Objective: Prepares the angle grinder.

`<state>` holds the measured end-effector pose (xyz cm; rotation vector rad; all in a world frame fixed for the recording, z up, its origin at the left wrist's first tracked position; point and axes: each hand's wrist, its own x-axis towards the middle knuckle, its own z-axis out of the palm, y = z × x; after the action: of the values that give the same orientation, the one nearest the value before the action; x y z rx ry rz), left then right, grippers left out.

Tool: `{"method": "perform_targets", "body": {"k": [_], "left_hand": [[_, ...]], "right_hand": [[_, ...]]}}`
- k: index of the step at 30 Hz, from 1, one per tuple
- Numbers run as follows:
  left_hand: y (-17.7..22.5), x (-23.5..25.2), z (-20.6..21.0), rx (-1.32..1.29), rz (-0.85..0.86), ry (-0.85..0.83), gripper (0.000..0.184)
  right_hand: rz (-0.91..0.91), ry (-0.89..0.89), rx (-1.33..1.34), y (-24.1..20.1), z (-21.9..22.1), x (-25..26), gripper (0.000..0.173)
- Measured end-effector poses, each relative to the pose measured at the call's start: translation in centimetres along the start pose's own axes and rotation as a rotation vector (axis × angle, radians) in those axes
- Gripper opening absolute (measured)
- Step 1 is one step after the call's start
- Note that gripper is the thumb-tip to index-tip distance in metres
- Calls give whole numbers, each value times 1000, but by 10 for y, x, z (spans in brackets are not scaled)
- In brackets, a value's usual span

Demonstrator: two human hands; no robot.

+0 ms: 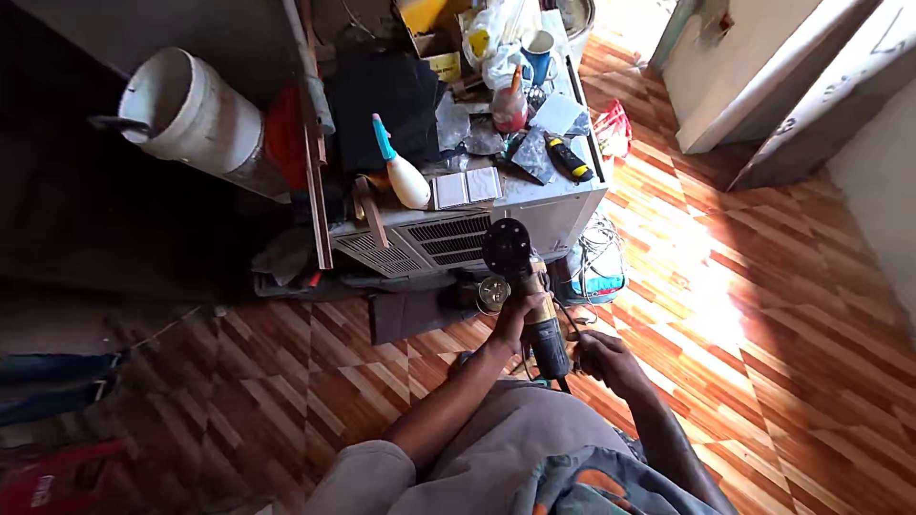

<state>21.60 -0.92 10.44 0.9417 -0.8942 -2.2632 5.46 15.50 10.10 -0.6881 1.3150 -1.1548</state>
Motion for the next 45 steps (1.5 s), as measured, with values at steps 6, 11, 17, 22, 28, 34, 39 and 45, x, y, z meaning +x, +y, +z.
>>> {"method": "perform_targets", "body": {"k": [6, 11, 17, 22, 28, 34, 39, 45], "left_hand": [[58, -10, -45, -141, 136, -339, 92], [85, -11, -83, -231, 29, -589, 81], [109, -32, -97, -5, -36, -268, 79], [129, -41, -96, 202, -13, -125, 59], [214, -108, -173, 1183, 22, -319, 44], [252, -45, -159, 1232, 1216, -127, 48], [236, -32, -157, 1373, 1231, -358, 53], [196, -25, -139, 1203, 950, -21, 45]], "right_hand": [[-7, 248, -405, -44, 30, 30, 61], [-318, 87, 75, -99, 108, 92, 54], [-281, 28, 58, -96, 179, 146, 87], [-290, 98, 247, -76, 201, 166, 55], [-176, -43, 404, -68, 218, 162, 47], [-62, -310, 290, -55, 235, 161, 61], [14, -388, 357, -46, 240, 150, 54], [49, -366, 305, -50, 205, 137, 64]]}}
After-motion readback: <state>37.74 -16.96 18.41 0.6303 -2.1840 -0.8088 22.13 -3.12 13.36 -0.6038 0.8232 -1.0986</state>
